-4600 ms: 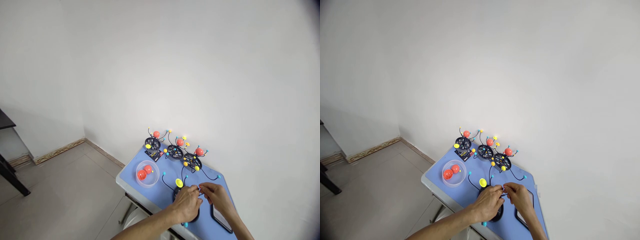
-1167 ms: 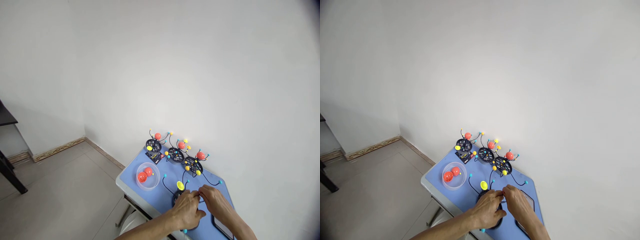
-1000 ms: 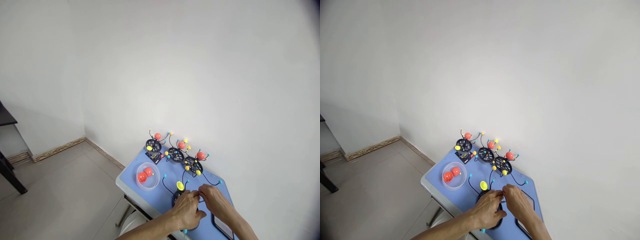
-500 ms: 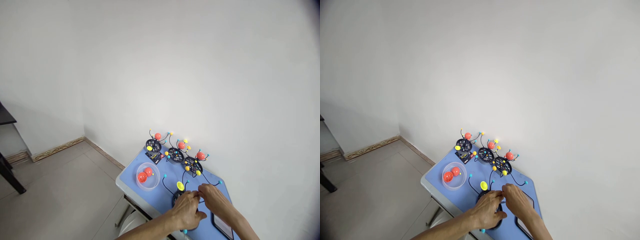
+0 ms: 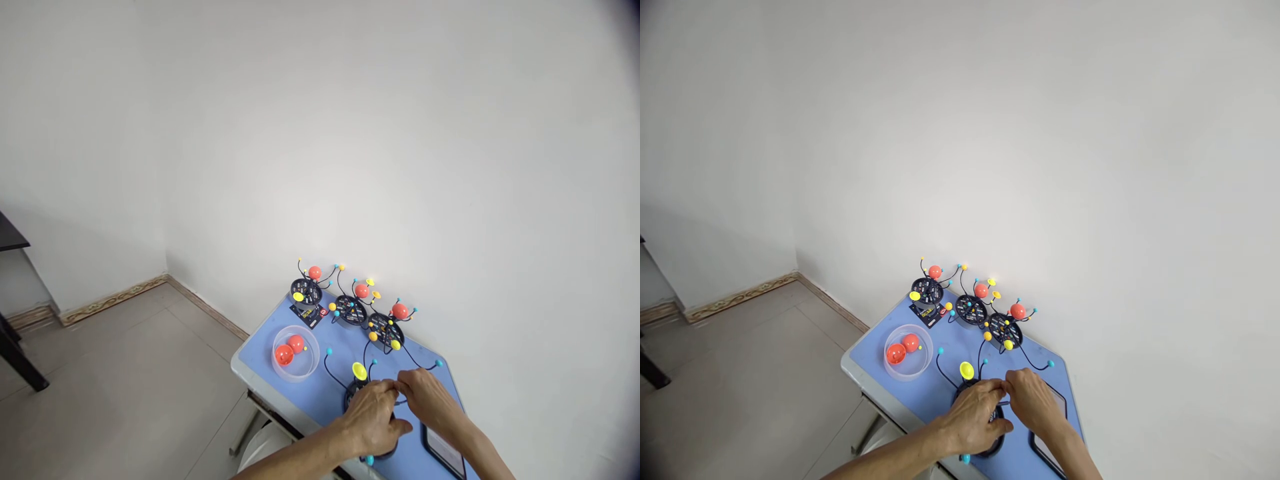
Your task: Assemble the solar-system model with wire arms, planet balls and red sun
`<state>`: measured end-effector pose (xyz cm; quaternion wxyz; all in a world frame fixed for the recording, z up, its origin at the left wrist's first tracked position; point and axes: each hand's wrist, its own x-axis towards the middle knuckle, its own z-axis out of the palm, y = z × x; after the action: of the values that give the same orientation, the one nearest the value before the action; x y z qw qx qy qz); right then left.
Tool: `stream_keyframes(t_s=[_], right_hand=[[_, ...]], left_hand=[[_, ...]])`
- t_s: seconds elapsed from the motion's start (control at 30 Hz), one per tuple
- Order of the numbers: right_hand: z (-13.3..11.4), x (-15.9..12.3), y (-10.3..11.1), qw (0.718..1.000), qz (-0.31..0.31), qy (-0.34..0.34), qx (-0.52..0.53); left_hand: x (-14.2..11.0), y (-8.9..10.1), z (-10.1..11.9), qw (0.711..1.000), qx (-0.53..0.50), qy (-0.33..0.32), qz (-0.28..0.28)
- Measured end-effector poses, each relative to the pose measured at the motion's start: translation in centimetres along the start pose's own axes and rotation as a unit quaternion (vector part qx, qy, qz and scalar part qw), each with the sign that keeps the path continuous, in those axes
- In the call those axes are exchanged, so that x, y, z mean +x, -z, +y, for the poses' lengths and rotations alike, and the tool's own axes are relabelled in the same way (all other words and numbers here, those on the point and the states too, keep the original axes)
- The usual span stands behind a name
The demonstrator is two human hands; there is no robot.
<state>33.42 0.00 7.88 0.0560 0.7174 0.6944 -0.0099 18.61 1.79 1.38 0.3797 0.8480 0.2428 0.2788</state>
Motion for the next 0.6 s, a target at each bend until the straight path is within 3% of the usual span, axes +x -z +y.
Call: stream_keyframes(t_s=[0.4, 0.5, 0.6], right_hand=[[-0.4, -0.5, 0.2, 0.999, 0.009, 0.004, 0.045], [-0.7, -0.7, 0.5, 0.999, 0.01, -0.002, 0.039], [-0.8, -0.8, 0.5, 0.999, 0.012, -0.01, 0.031]], left_hand=[[-0.5, 0.9, 0.6, 0.998, 0.059, -0.013, -0.015], [-1.7, 1.2, 0.8, 0.996, 0.07, -0.047, 0.03], [-4.2, 1.5, 0.6, 0.983, 0.086, -0.082, 0.137]])
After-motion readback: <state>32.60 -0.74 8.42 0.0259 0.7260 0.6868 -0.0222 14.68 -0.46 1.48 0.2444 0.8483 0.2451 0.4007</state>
